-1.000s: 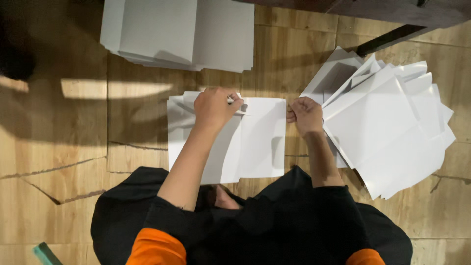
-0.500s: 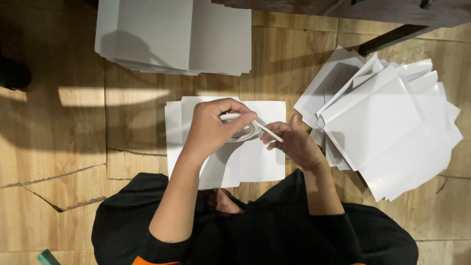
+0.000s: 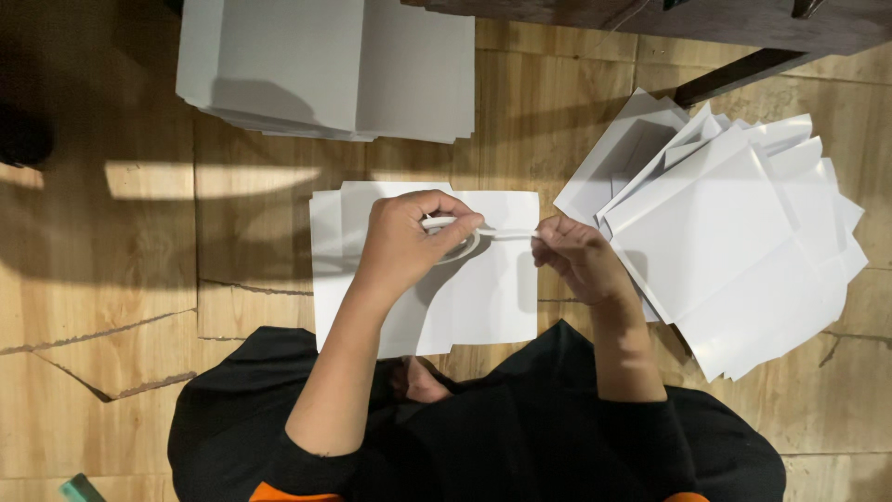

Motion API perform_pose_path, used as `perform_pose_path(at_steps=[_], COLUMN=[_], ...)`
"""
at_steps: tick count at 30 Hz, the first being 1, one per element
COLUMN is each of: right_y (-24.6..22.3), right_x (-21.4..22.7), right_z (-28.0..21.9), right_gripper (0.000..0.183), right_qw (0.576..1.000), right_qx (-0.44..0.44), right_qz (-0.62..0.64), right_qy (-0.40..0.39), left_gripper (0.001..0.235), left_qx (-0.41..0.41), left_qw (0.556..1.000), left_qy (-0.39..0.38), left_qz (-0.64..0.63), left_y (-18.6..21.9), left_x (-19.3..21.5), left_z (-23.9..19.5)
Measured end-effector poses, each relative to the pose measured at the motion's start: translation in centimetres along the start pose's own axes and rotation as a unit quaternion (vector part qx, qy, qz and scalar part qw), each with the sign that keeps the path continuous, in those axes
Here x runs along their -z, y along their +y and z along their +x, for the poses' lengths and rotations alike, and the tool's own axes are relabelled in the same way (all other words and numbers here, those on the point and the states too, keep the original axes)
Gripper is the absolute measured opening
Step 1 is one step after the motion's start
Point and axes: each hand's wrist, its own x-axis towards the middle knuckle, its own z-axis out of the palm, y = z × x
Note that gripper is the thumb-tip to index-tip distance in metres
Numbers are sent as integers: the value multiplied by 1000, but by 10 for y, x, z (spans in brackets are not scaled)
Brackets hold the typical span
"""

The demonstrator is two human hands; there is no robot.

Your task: The person sits on the floor and tapes white paper sheets to the spine of a book using clear adhesive tape. They repeatedly apply tape to the center of the open book, press it down, and move the sheets.

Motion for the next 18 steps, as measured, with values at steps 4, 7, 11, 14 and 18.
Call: perform_pose_path(at_steps=[4,7,11,14,18], right_y=[-23,-24,2,5,2], right_x=[-21,-15,13,16,-1], right_z=[-3,21,70,79,71], right_gripper=[15,13,8,6,14], right_qw=[996,981,960,920,905], right_qx=[3,17,24,-32,-36], right_qz=[-78,-158,-226,-339,-354], right_qy=[49,109,161,192,235], left_gripper=[10,11,9,10,8], left_qx=[30,86,110,129,146], left_qw=[998,979,932,909,904], left_qy=[-15,-54,-83,-84,-83], left_qz=[59,176,337,387,393], left_y=[-1,-20,-66,-90,-100], left_x=[2,-4,-28,-39,-41], left_z=[7,21,48,62,69])
